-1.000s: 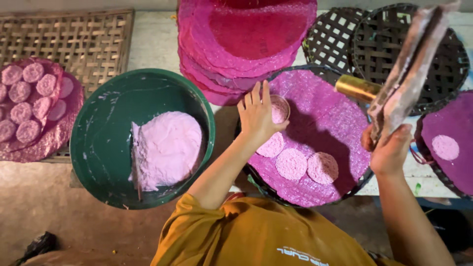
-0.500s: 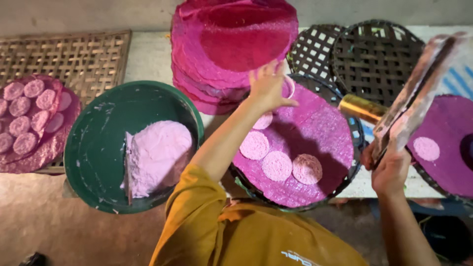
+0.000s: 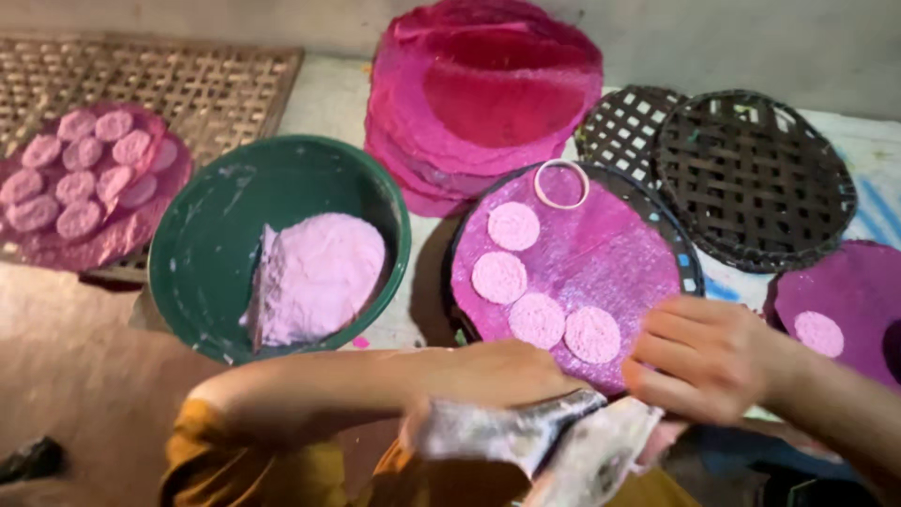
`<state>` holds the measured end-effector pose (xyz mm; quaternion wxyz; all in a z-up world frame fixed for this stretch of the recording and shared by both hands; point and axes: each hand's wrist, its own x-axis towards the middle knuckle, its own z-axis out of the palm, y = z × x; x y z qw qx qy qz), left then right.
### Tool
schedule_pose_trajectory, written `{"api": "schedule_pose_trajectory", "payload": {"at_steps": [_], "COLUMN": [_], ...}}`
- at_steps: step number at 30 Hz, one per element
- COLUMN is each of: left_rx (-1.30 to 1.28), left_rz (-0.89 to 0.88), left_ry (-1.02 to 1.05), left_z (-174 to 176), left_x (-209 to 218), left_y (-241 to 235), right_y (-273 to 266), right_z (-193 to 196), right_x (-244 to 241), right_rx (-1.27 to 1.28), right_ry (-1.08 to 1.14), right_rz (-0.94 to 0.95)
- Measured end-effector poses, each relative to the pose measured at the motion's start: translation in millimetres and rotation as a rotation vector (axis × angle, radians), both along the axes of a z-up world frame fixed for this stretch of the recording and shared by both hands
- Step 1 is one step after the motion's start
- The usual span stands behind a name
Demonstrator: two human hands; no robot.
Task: The person shapes pink dough into small discs on circular trays by hand and using a manual press tool.
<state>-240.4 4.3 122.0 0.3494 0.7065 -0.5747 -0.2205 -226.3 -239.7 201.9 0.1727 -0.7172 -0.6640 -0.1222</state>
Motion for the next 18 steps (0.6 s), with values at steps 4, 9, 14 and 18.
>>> {"api": "schedule_pose_trajectory", "payload": {"at_steps": [4,9,14,18], "left_rx": [0.286,0.348,0.152,-0.277], "left_rz": [0.182,0.329,0.621,0.722], "left_ry": [-0.073,0.023,0.123,0.791], "left_z": [26,28,-31,-85], "left_x": [-28,-63,-52,-33], "left_y": [41,125,245,367], "right_y": [33,75,130,175], "right_z": [-15,-45,-37,-35], "right_x": [9,-10,5,41], "right_rx": [-0.285,-0.419,-0.253,0.0], "right_ry": [0.728,1.205,0.937,0.107], "right_rz": [0.168,0.217,0.217,0.05]}}
